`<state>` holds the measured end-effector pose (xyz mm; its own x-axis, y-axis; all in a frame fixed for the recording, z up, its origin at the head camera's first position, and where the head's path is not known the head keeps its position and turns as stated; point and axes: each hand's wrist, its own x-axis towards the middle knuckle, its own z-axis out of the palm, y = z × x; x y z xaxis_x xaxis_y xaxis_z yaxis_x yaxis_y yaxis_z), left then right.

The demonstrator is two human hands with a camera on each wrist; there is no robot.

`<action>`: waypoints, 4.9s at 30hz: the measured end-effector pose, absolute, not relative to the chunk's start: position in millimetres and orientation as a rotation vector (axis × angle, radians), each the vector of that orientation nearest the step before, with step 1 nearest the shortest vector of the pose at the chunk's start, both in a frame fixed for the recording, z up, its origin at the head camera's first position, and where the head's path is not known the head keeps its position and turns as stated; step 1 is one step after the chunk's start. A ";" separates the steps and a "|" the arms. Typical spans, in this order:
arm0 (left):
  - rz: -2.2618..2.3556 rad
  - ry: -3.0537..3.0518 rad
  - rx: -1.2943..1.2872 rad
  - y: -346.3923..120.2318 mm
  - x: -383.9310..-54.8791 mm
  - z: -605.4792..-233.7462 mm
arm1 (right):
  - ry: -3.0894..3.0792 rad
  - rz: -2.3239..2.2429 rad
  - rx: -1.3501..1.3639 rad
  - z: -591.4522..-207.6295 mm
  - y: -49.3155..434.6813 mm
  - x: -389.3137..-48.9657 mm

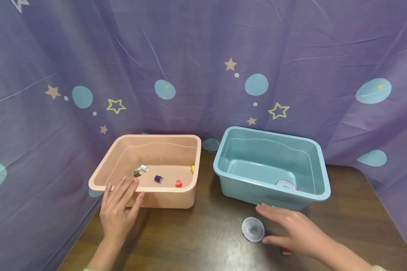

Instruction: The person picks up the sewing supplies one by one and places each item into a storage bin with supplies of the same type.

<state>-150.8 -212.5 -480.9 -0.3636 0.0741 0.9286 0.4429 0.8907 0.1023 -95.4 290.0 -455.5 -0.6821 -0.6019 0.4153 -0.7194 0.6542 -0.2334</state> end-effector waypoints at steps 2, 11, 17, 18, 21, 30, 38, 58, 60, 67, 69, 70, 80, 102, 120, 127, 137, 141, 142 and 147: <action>-0.407 -1.919 -0.379 -212.8 -150.6 -481.0 | -2.587 0.558 1.041 -458.6 293.6 -93.3; -0.405 -1.917 -0.379 -213.3 -150.3 -480.7 | -2.614 0.576 0.992 -471.8 307.5 -86.6; -0.408 -1.922 -0.376 -213.4 -150.0 -479.8 | -2.604 0.605 0.973 -478.7 314.4 -83.8; -0.408 -1.923 -0.378 -213.4 -150.0 -479.7 | -2.600 0.607 0.969 -479.8 315.6 -83.2; -0.410 -1.923 -0.378 -212.9 -150.2 -479.5 | -2.595 0.607 0.956 -482.7 319.0 -82.2; -0.411 -1.927 -0.376 -213.2 -150.2 -479.8 | -2.603 0.590 0.949 -497.1 328.2 -75.3; -0.414 -1.929 -0.373 -212.9 -149.9 -479.4 | -2.678 0.634 0.878 -511.9 337.6 -66.1; -0.409 -1.931 -0.373 -212.2 -149.1 -478.3 | -2.787 0.636 0.878 -543.1 350.1 -64.2; -0.409 -1.927 -0.377 -212.0 -149.1 -478.2 | -2.777 0.646 0.889 -546.3 351.6 -64.5; -0.404 -1.923 -0.382 -212.0 -149.3 -477.9 | -2.709 0.686 0.965 -557.5 356.4 -67.4; -0.405 -1.923 -0.383 -212.2 -149.2 -477.7 | -2.687 0.691 0.979 -559.2 357.4 -68.1; -0.406 -1.923 -0.383 -212.2 -149.2 -477.6 | -2.681 0.694 0.987 -559.7 357.8 -68.4; -0.403 -1.913 -0.388 -212.8 -149.6 -477.8 | -2.581 0.677 1.025 -557.2 354.0 -71.4; -0.394 -1.922 -0.386 -213.6 -149.3 -478.5 | -2.604 0.753 0.996 -526.4 327.6 -79.8; -0.395 -1.919 -0.385 -213.7 -149.2 -479.5 | -2.432 0.713 1.075 -492.8 287.8 -100.8; -0.391 -1.926 -0.383 -213.6 -148.8 -478.0 | -2.399 0.732 1.136 -476.5 272.5 -111.5; -0.379 -1.937 -0.383 -213.3 -148.1 -477.5 | -2.355 0.769 1.209 -456.8 248.8 -123.3; -0.380 -1.931 -0.383 -213.5 -148.5 -477.4 | -2.304 0.796 1.278 -448.9 240.6 -129.8; -0.380 -1.931 -0.384 -213.5 -148.7 -477.2 | -2.299 0.806 1.293 -446.5 238.7 -131.5; -0.378 -1.936 -0.382 -214.0 -148.4 -476.7 | -2.273 0.820 1.347 -433.7 228.3 -139.2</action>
<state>-148.4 -214.0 -476.7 -0.3728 0.0908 0.9235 0.4318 0.8979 0.0861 -139.2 228.3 -433.7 -0.4726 -0.6637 0.5798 -0.8810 0.3727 -0.2914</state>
